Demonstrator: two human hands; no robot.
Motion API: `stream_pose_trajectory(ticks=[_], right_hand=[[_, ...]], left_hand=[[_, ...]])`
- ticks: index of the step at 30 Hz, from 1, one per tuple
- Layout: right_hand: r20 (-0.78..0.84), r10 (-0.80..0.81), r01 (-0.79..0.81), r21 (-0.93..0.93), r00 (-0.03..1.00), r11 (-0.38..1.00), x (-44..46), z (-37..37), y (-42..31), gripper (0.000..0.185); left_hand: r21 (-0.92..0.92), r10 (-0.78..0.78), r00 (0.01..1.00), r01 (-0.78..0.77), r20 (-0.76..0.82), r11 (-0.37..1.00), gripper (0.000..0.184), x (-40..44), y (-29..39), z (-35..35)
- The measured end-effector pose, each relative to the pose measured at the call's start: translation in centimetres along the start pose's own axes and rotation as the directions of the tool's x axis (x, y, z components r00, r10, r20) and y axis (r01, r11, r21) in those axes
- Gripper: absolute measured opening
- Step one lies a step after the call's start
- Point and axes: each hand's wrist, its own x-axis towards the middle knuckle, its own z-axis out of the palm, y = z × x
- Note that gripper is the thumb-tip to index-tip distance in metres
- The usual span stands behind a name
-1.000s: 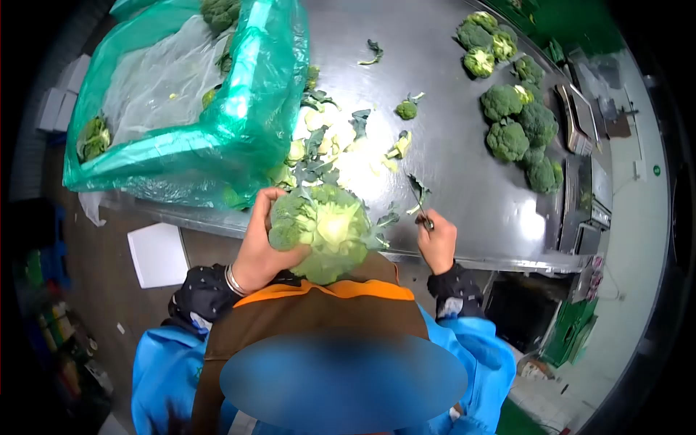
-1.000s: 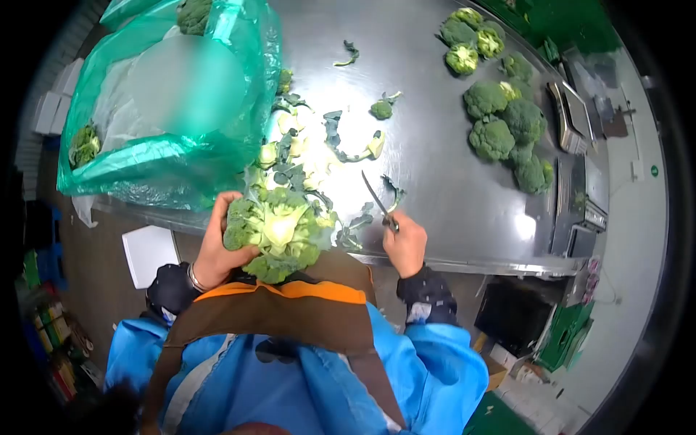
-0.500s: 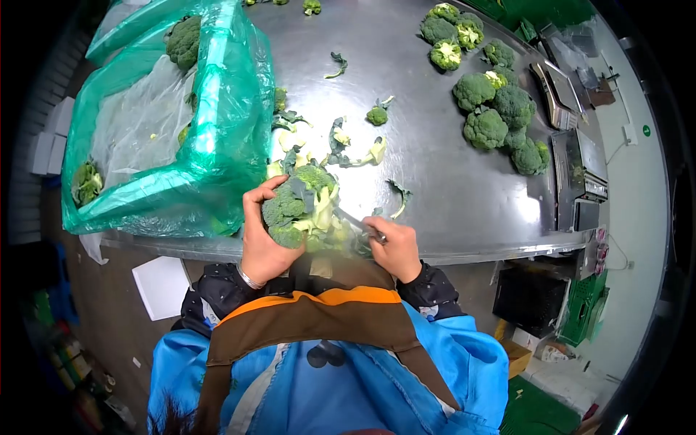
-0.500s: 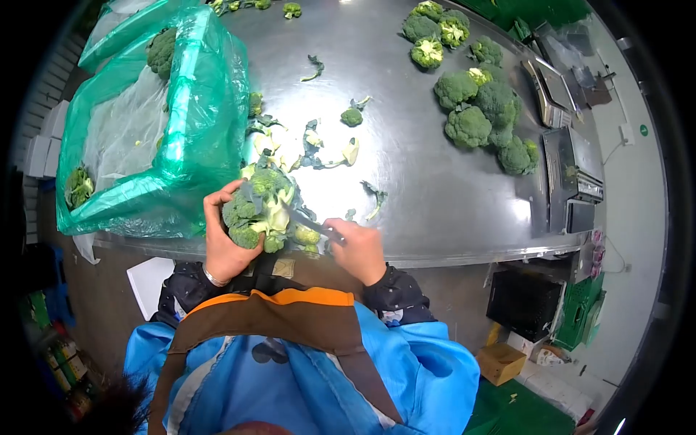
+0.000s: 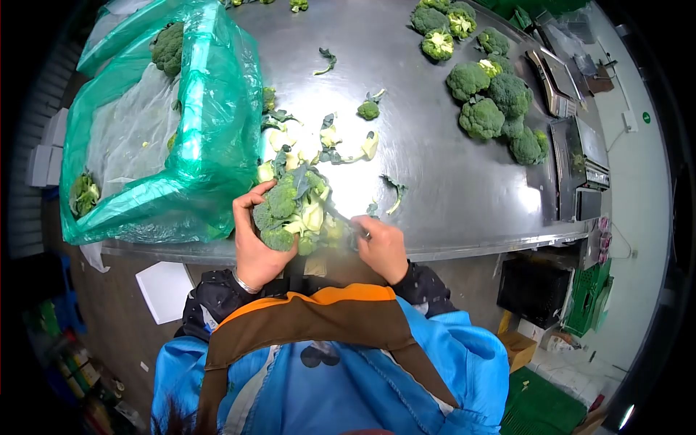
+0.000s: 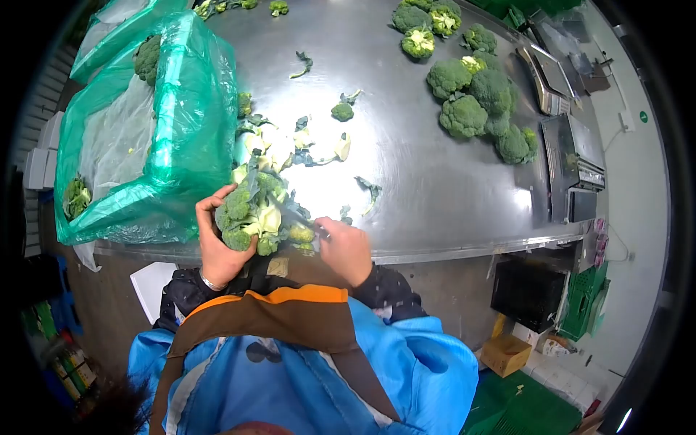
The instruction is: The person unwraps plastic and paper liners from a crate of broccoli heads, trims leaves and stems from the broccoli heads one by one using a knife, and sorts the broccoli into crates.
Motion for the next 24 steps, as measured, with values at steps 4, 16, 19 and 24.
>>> stream_pose_trajectory(ticks=[4, 16, 19, 24], right_hand=[[-0.065, 0.020, -0.017, 0.051, 0.998, 0.999, -1.0, 0.7, 1.7, 0.025], [0.218, 0.407, -0.448, 0.620, 0.887, 0.644, 2.9, 0.3, 0.1, 0.037], [0.064, 0.215, -0.222, 0.416, 0.974, 0.882, 1.8, 1.6, -0.5, 0.032], [0.064, 0.283, -0.266, 0.583, 0.957, 0.768, 0.8, 0.2, 3.3, 0.065]], left_hand=[[0.044, -0.009, 0.999, 0.011, -0.046, 0.999, 0.064, 0.2, -0.3, -0.2], [0.176, -0.114, 0.979, 0.084, 0.167, 0.981, 0.061, 0.7, 0.6, 3.0], [0.291, -0.189, 0.980, 0.165, 0.057, 0.942, 0.062, 1.5, -0.5, 3.6], [-0.021, -0.381, 0.915, 0.387, 0.129, 0.922, 0.066, 3.3, -3.5, 2.9]])
